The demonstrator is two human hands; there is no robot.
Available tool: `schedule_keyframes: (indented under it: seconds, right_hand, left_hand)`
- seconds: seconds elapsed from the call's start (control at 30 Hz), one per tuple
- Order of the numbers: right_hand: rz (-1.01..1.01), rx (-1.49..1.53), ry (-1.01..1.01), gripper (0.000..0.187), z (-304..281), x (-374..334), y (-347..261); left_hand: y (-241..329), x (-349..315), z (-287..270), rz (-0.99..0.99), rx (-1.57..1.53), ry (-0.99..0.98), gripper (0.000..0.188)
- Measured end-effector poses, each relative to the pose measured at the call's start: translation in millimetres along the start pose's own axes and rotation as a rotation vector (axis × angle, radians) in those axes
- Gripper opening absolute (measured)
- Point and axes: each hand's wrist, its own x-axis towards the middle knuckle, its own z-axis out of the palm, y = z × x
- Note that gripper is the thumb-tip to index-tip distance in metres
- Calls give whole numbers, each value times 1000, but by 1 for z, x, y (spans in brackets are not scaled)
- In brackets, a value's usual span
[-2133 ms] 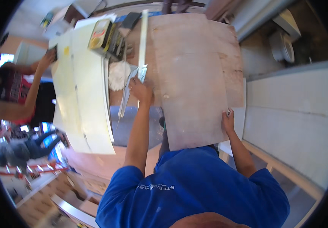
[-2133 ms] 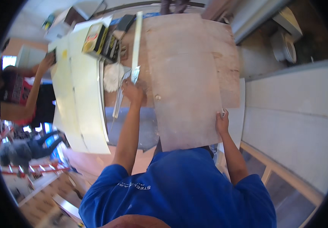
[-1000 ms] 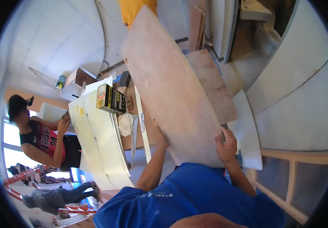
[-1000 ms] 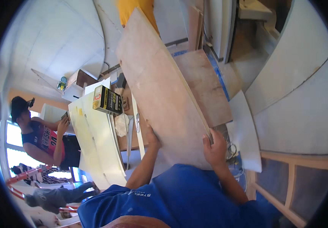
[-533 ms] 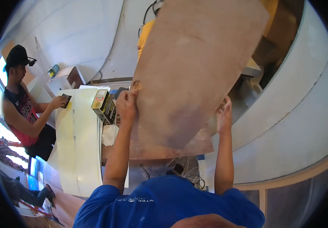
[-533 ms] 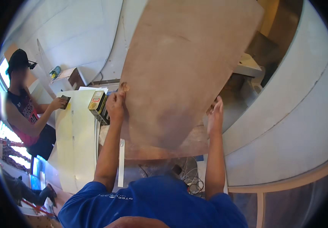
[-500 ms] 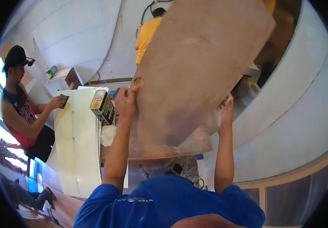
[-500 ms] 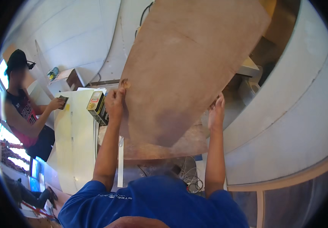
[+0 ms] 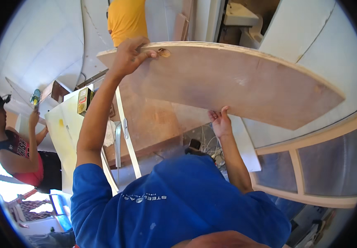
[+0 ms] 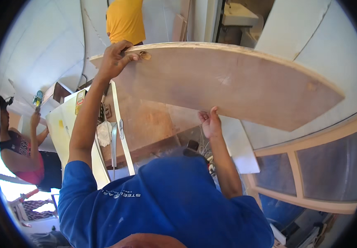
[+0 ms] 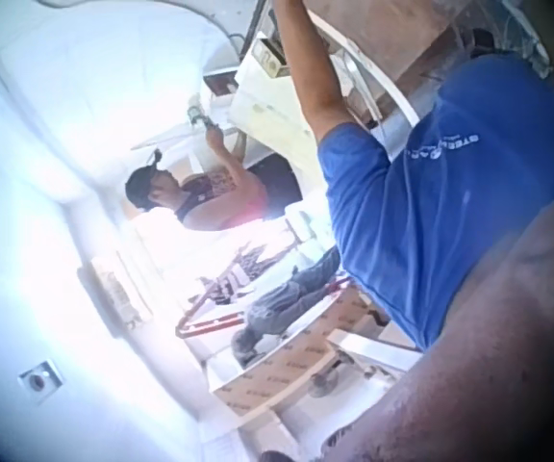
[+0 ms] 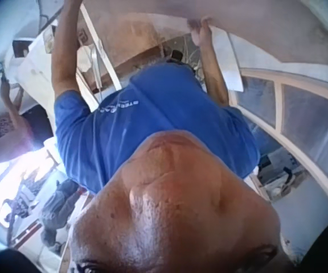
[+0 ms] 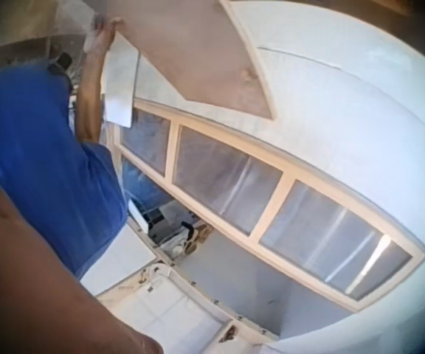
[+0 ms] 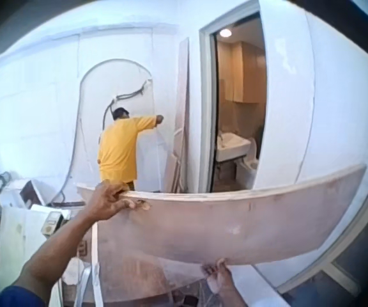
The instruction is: The person applies adhesive strips to the edges of a plywood board using a utility knife to trim the strips and a wooden block to press them firmly into place.
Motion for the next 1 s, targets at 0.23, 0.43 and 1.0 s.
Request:
schedule_keyframes:
  seconds: [0.23,0.43,1.0]
  right_hand:
    - [-28,325,23,22,-40,-4,77]
    - [103,361,-123,33,-62,30,114]
    - [-170,-474,372,74,-232,-121,-178]
  left_hand:
    - [20,28,67,105,250,-346,60]
    - [43,55,134,71,130,-447,60]
    - [-99,32,96,139,-111,-357,38]
